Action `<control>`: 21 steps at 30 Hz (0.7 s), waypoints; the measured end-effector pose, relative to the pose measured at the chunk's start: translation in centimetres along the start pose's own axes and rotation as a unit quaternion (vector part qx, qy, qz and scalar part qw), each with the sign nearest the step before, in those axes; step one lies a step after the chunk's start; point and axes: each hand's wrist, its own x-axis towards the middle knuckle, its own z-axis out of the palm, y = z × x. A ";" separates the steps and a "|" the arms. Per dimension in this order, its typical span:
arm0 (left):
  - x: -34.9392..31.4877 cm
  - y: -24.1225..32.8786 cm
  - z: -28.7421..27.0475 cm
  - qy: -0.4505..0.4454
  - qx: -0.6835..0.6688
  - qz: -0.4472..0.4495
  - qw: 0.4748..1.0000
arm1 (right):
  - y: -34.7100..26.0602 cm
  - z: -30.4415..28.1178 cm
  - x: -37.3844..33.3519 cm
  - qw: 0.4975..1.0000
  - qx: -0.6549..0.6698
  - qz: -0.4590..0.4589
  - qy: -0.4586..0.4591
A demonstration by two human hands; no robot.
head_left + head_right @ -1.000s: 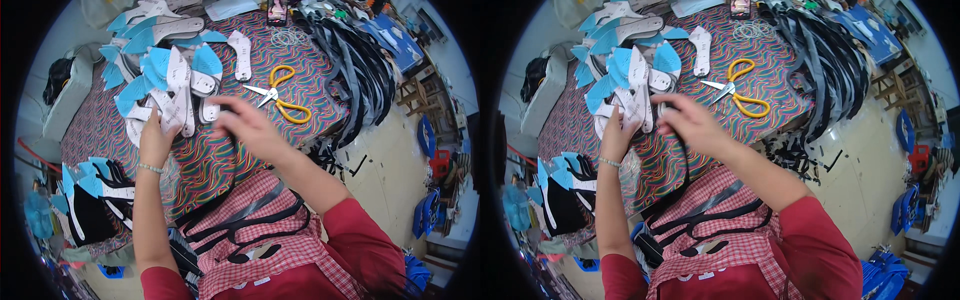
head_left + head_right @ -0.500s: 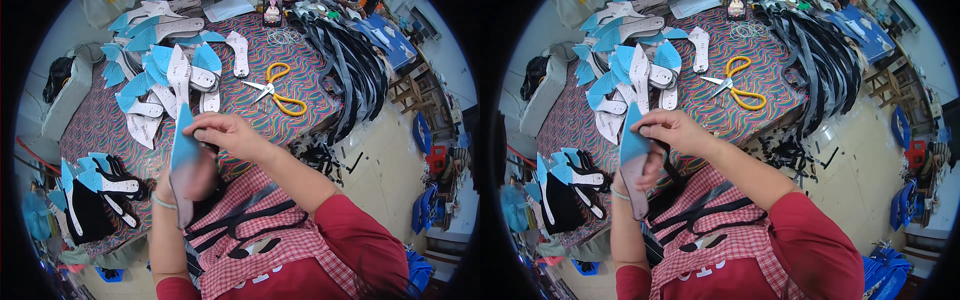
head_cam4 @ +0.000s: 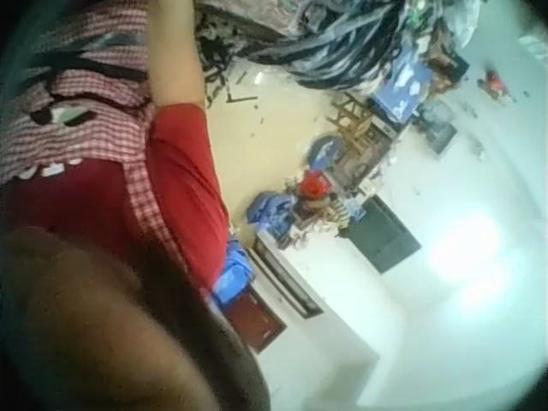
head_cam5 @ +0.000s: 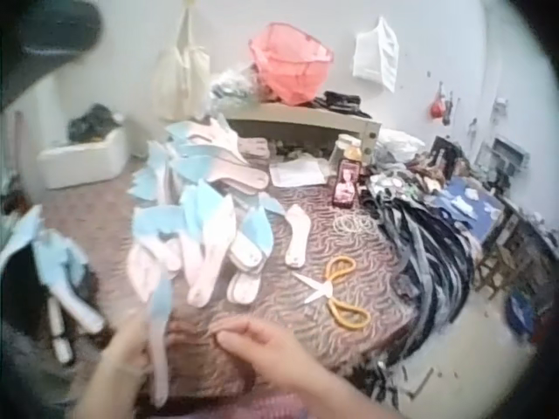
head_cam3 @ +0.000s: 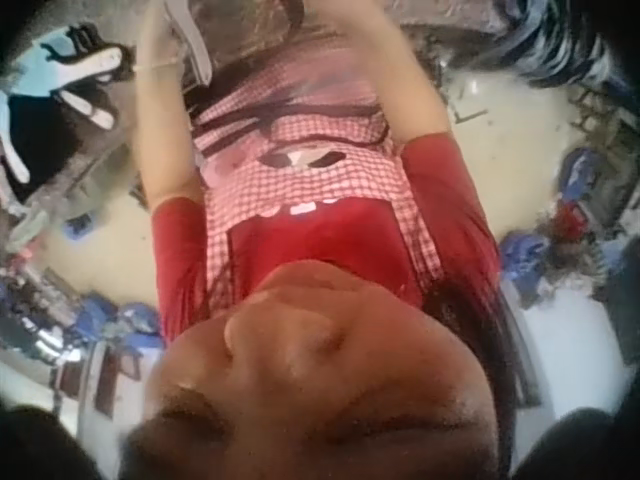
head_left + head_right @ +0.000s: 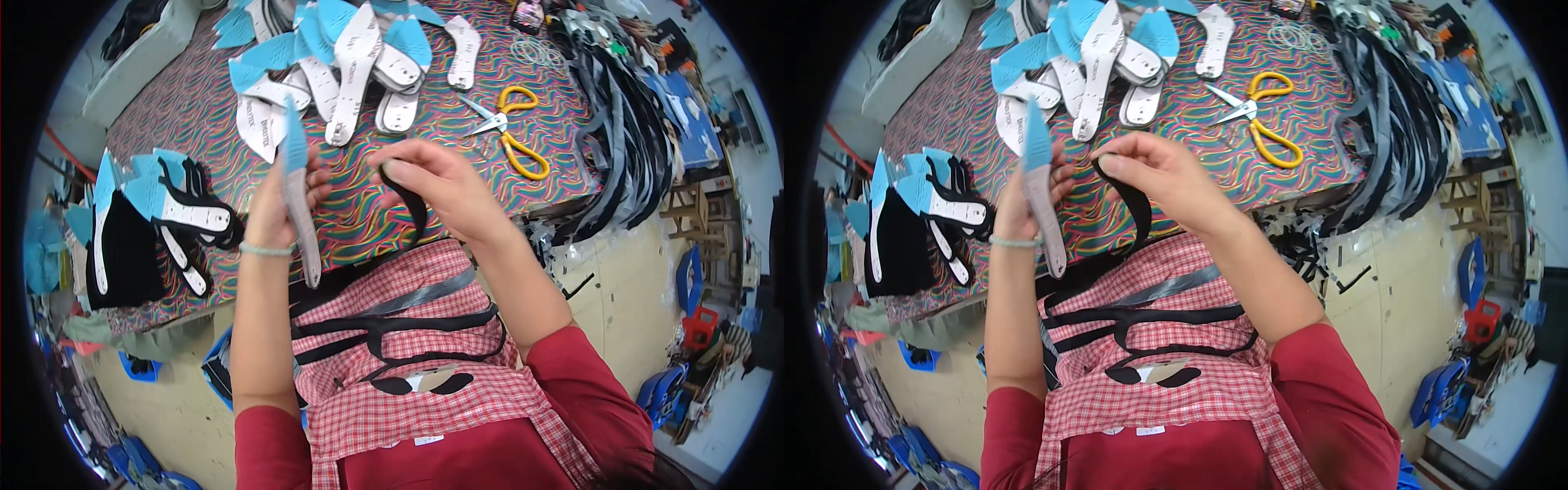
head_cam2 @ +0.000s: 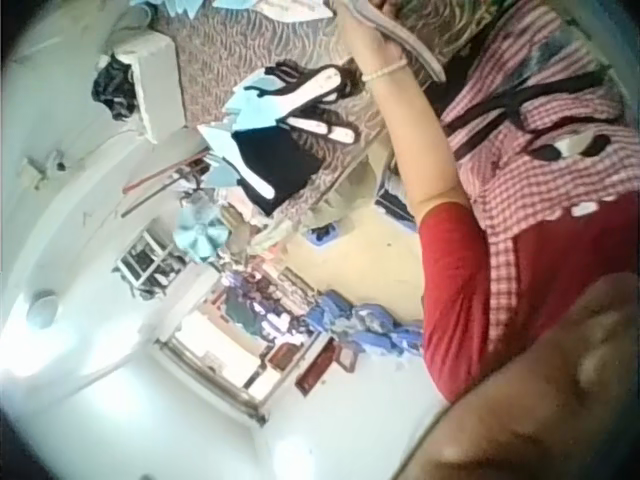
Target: The person assembles slipper soles by hand, wrapping a black elastic strap around the perimeter of light blue and white foam soles. They use yellow-handled scissors to trim the excess strap length after each wrap. The finished soles are placed into a blue plastic bin on the floor.
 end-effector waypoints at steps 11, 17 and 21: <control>-3.5 -1.3 3.6 0.062 0.741 0.352 0.569 | 5.4 -0.7 2.0 0.996 -0.008 -0.021 0.089; -1.8 0.6 2.4 -0.001 0.680 0.218 0.700 | -2.0 -2.4 -5.0 0.987 0.116 0.003 -0.110; -7.0 2.6 3.8 -0.088 0.138 0.018 0.986 | -0.8 -0.6 -5.3 0.974 -0.204 -0.094 -0.014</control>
